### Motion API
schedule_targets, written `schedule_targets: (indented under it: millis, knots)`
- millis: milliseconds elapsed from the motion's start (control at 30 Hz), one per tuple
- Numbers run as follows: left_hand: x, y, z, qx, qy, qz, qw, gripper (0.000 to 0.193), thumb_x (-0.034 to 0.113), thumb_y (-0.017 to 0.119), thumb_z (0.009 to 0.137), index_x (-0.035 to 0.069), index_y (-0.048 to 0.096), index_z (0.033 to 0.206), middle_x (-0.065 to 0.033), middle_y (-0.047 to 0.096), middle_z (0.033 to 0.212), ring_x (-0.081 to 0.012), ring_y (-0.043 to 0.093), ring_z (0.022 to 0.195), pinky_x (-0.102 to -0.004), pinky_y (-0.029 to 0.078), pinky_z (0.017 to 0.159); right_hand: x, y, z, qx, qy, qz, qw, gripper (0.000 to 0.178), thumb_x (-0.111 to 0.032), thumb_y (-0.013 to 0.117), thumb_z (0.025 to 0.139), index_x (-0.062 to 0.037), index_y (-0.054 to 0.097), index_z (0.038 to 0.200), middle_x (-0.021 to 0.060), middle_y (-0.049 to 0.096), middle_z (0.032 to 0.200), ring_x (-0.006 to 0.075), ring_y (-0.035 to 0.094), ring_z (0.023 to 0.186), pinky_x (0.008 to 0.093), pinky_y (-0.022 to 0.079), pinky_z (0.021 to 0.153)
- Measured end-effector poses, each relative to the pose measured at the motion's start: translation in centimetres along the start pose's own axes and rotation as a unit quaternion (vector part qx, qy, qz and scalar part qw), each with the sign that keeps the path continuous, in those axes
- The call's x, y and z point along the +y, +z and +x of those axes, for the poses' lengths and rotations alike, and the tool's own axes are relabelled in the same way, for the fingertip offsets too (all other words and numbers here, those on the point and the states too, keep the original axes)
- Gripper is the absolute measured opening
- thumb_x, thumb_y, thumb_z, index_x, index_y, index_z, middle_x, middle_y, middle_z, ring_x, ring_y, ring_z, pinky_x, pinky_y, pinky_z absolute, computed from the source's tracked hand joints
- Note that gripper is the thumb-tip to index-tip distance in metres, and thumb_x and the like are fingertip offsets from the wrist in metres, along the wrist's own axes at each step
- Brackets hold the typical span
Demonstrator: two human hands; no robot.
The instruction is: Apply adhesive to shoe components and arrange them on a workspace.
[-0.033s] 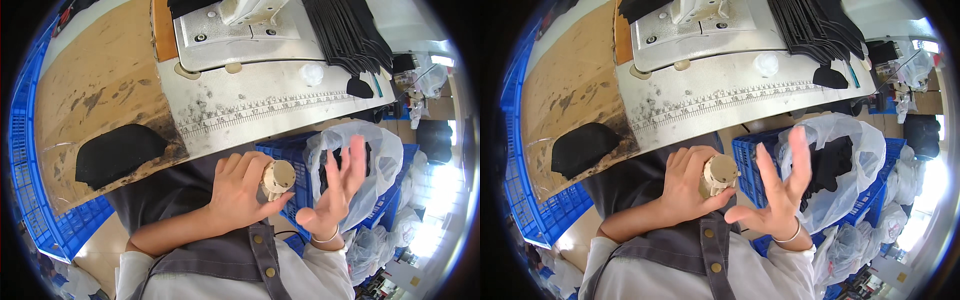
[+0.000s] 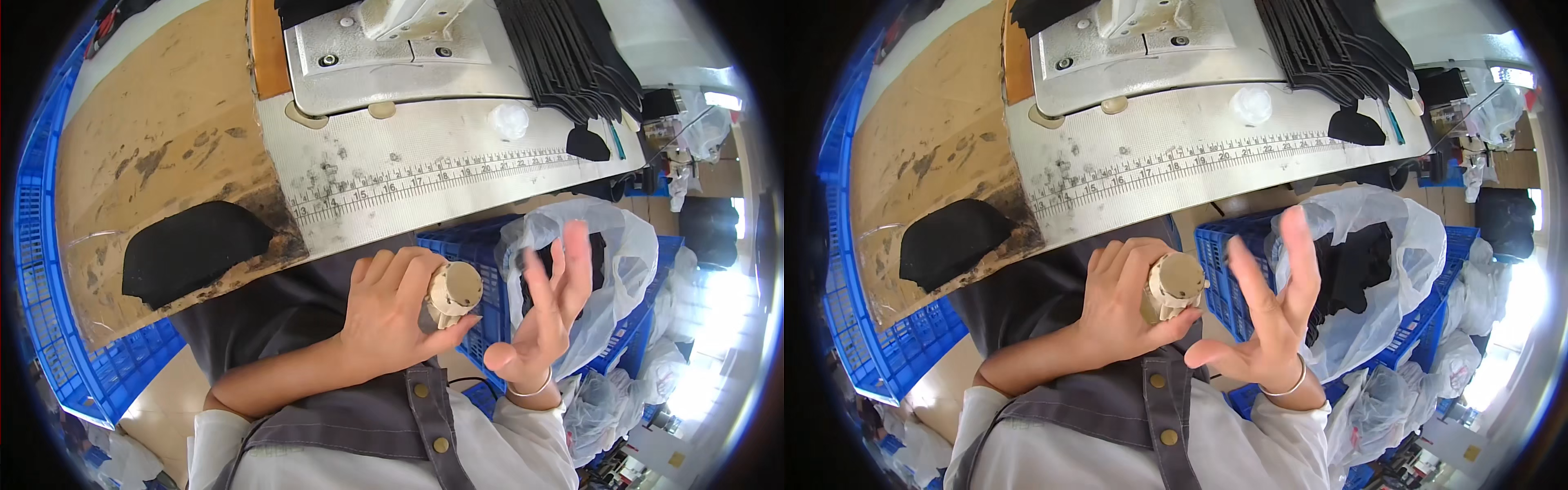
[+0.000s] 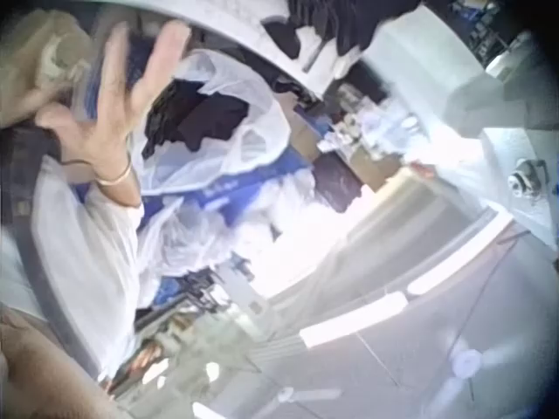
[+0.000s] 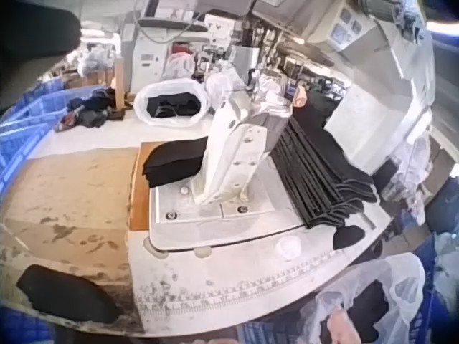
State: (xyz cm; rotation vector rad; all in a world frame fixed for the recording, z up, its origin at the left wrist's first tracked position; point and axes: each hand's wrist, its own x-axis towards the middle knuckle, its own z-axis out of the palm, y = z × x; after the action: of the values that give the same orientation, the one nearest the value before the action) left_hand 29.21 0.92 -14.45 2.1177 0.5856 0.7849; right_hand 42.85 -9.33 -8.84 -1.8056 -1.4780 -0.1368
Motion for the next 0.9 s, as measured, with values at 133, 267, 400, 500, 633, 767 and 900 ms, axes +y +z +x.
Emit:
schedule_targets:
  millis: [133, 267, 400, 500, 633, 767, 900]
  knots:
    - [0.0, -0.1, -0.1, -0.008, 0.007, -0.006, 1.0, 0.054, 0.038, 0.074, 0.063, 0.006, 0.054, 0.102, -0.0073, 0.056, 0.095, -0.0243, 0.051, 0.076, -0.036, 0.033, 0.066, -0.2, -0.2, 0.3, -0.024, -0.085, -0.015, 0.996, 0.042, -0.037, 0.077, 0.07, -0.005, 0.068, 0.095, 0.0193, 0.046, 0.13, 0.0403, 0.04, 0.123, 0.0461, 0.034, 0.101]
    - [0.0, 0.1, -0.3, -0.004, 0.006, 0.008, 1.0, 0.053, 0.037, 0.073, 0.062, 0.006, 0.053, 0.102, -0.007, 0.056, 0.095, -0.0245, 0.051, 0.076, -0.0363, 0.034, 0.066, -0.6, 0.5, 0.9, -0.085, -0.055, -0.01, 0.995, 0.03, -0.012, 0.079, 0.064, -0.0045, 0.066, 0.09, 0.0186, 0.052, 0.124, 0.04, 0.043, 0.12, 0.0438, 0.037, 0.098]
    - [0.6, 0.1, -0.4, -0.011, 0.009, 0.013, 1.0, 0.053, 0.035, 0.073, 0.062, 0.007, 0.053, 0.102, -0.0068, 0.056, 0.096, -0.0243, 0.051, 0.077, -0.0365, 0.035, 0.068, 0.1, 0.6, 0.5, -0.09, -0.042, 0.077, 0.992, 0.022, -0.012, 0.077, 0.067, -0.0038, 0.065, 0.084, 0.0188, 0.05, 0.125, 0.0391, 0.043, 0.121, 0.0439, 0.038, 0.097]
    - [0.3, 0.0, -0.1, -0.009, 0.005, 0.015, 1.0, 0.053, 0.035, 0.074, 0.063, 0.007, 0.053, 0.103, -0.0068, 0.055, 0.096, -0.0243, 0.051, 0.078, -0.0362, 0.035, 0.068, 0.8, 0.1, -0.5, 0.047, 0.001, 0.221, 0.974, 0.019, -0.018, 0.074, 0.073, -0.0035, 0.066, 0.082, 0.0189, 0.044, 0.13, 0.0378, 0.041, 0.124, 0.0441, 0.037, 0.098]
    - [0.1, 0.1, -0.2, 0.002, -0.006, 0.024, 1.0, 0.053, 0.035, 0.075, 0.065, 0.006, 0.054, 0.103, -0.0068, 0.055, 0.095, -0.0244, 0.052, 0.079, -0.0358, 0.034, 0.068, 0.7, -0.8, 0.1, 0.093, 0.025, 0.152, 0.984, 0.035, -0.036, 0.071, 0.079, -0.0018, 0.067, 0.087, 0.0188, 0.033, 0.138, 0.0374, 0.038, 0.126, 0.0442, 0.035, 0.101]
    - [-0.1, 0.2, -0.3, 0.004, -0.005, 0.025, 1.0, 0.054, 0.036, 0.075, 0.064, 0.006, 0.053, 0.104, -0.0073, 0.055, 0.096, -0.0246, 0.052, 0.08, -0.036, 0.034, 0.068, -0.4, -0.3, 0.6, -0.042, -0.001, 0.04, 0.998, 0.04, -0.037, 0.077, 0.071, -0.0038, 0.068, 0.091, 0.0183, 0.046, 0.127, 0.0386, 0.041, 0.123, 0.0448, 0.036, 0.099]
    - [-0.1, 0.0, -0.3, -0.009, -0.007, 0.025, 1.0, 0.055, 0.037, 0.074, 0.064, 0.006, 0.053, 0.104, -0.0079, 0.055, 0.097, -0.0247, 0.052, 0.08, -0.0362, 0.034, 0.068, -0.1, 0.4, 0.3, -0.051, -0.059, 0.024, 0.997, 0.034, -0.014, 0.081, 0.062, -0.0064, 0.067, 0.091, 0.0156, 0.051, 0.124, 0.039, 0.045, 0.118, 0.0446, 0.039, 0.095]
